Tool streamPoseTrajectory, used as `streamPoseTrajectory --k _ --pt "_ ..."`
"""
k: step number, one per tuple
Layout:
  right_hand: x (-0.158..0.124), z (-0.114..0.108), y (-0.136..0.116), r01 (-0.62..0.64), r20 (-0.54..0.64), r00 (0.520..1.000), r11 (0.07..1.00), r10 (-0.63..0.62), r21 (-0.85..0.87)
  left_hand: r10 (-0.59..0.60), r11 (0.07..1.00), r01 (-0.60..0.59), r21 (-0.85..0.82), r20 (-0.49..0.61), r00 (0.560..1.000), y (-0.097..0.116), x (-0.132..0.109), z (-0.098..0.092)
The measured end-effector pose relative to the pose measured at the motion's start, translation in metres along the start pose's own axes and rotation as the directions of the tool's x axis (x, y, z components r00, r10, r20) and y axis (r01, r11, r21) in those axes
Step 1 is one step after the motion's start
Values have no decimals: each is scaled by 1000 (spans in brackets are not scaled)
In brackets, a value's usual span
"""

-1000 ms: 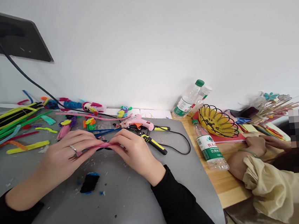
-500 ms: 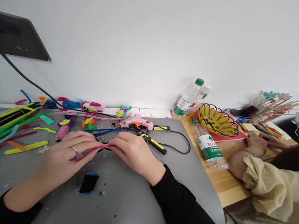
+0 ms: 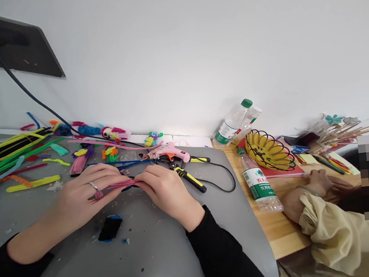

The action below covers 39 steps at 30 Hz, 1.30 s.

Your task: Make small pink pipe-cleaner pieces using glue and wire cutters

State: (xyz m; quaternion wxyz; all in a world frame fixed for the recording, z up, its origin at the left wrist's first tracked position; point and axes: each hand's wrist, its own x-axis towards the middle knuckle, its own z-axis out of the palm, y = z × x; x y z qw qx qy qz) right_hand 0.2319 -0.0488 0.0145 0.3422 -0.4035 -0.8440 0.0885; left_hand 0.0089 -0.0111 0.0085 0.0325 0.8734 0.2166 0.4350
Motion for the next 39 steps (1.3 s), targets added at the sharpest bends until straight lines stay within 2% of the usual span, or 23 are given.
streamPoseTrajectory --k 6,12,28,34,39 --pt "0 1 0 16 -13 1000 1000 -15 10 -20 1000 20 6 -1 1000 -2 -3 1" --pt "-1 0 1 16 33 999 1000 -16 -13 -49 999 49 -6 -19 999 -1 -2 0" --pt "0 -2 -2 43 47 998 991 -37 -128 -264 958 270 -96 66 962 -4 -9 2" --pt "0 -1 -1 36 44 999 992 -31 -123 -230 968 232 -93 39 973 -4 -8 2" --pt "0 -2 -1 -2 32 999 1000 3 -28 -181 980 180 -86 -3 983 -2 -6 1"
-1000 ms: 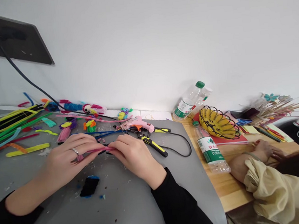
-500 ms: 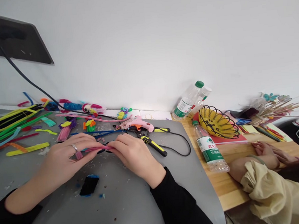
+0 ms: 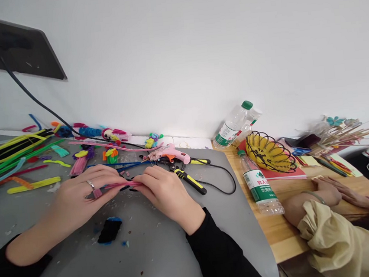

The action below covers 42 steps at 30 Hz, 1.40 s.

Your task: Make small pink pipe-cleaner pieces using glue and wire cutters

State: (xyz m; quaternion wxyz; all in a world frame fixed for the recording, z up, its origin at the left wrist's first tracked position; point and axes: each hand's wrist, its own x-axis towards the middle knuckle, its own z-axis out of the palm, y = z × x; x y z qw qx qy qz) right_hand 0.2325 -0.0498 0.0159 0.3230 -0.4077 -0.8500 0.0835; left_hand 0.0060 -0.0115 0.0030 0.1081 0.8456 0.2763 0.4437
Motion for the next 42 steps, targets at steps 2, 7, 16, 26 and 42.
streamPoseTrajectory --k 2,7,16,26,42 --pt "0 0 -1 -5 -8 1000 999 5 37 21 1000 -21 10 -11 1000 0 0 -1" --pt "1 0 -2 -29 0 1000 997 30 67 25 999 -26 25 6 1000 0 1 -2" --pt "0 0 0 1 -14 1000 1000 -1 -2 50 999 -50 19 2 999 4 3 -2" --pt "0 -1 -1 37 11 999 991 -35 -126 29 999 -30 34 12 999 3 2 -2" --pt "0 1 1 76 -29 996 987 -81 -139 37 999 -37 33 16 999 4 2 -1"
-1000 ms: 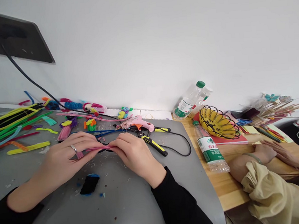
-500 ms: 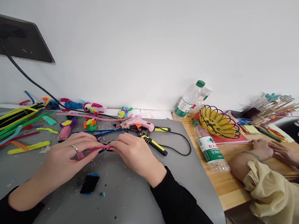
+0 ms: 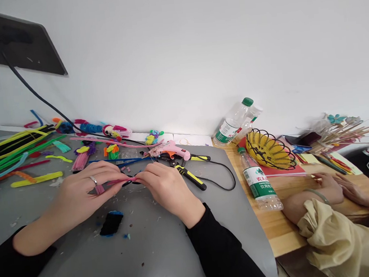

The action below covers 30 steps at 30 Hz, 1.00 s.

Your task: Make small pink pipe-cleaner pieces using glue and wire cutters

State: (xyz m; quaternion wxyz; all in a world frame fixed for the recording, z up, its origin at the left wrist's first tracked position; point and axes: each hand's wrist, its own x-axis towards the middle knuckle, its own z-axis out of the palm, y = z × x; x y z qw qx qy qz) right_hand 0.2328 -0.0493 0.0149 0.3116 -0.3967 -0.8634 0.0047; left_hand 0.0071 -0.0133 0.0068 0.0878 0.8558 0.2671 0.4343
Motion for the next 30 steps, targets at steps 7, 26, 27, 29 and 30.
streamPoseTrajectory --k 7,26,27,29,30 --pt "0 -1 0 -2 -13 1000 1000 2 27 -21 1000 21 14 36 999 0 0 -1" --pt "1 -2 1 -5 -71 997 993 14 115 33 999 -32 16 -66 997 -2 2 -1" --pt "1 -2 1 -13 -68 997 994 21 112 30 999 -29 15 -68 997 -3 2 -2" --pt "1 -3 1 -32 -63 997 993 39 110 21 1000 -20 7 -63 998 -3 2 -2" --pt "1 -3 1 -41 -62 997 993 49 113 14 1000 -14 2 -60 998 -3 2 -1"
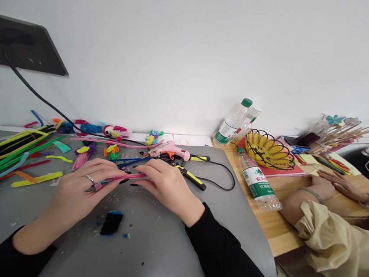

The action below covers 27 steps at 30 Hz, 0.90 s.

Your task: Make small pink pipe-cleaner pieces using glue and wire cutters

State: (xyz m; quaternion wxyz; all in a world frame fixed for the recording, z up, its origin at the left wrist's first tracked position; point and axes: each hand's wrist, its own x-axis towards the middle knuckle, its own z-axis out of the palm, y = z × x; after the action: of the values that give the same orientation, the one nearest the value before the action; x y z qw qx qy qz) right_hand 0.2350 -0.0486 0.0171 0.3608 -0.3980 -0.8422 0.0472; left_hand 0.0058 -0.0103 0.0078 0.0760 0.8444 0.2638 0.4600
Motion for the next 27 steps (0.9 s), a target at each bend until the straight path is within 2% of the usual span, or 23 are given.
streamPoseTrajectory --k 6,16,23,27 --pt "0 0 0 -42 1 999 999 42 11 -48 999 48 -3 23 999 -2 -1 1" --pt "-4 4 6 -56 -77 996 994 49 -91 -82 996 82 18 -4 997 -6 -4 0" --pt "-3 0 2 -95 -14 995 995 94 -34 -141 989 140 41 17 990 -7 -4 -1" --pt "-1 -2 -1 -73 26 997 997 73 -22 -138 990 137 40 15 990 -7 -5 -1"
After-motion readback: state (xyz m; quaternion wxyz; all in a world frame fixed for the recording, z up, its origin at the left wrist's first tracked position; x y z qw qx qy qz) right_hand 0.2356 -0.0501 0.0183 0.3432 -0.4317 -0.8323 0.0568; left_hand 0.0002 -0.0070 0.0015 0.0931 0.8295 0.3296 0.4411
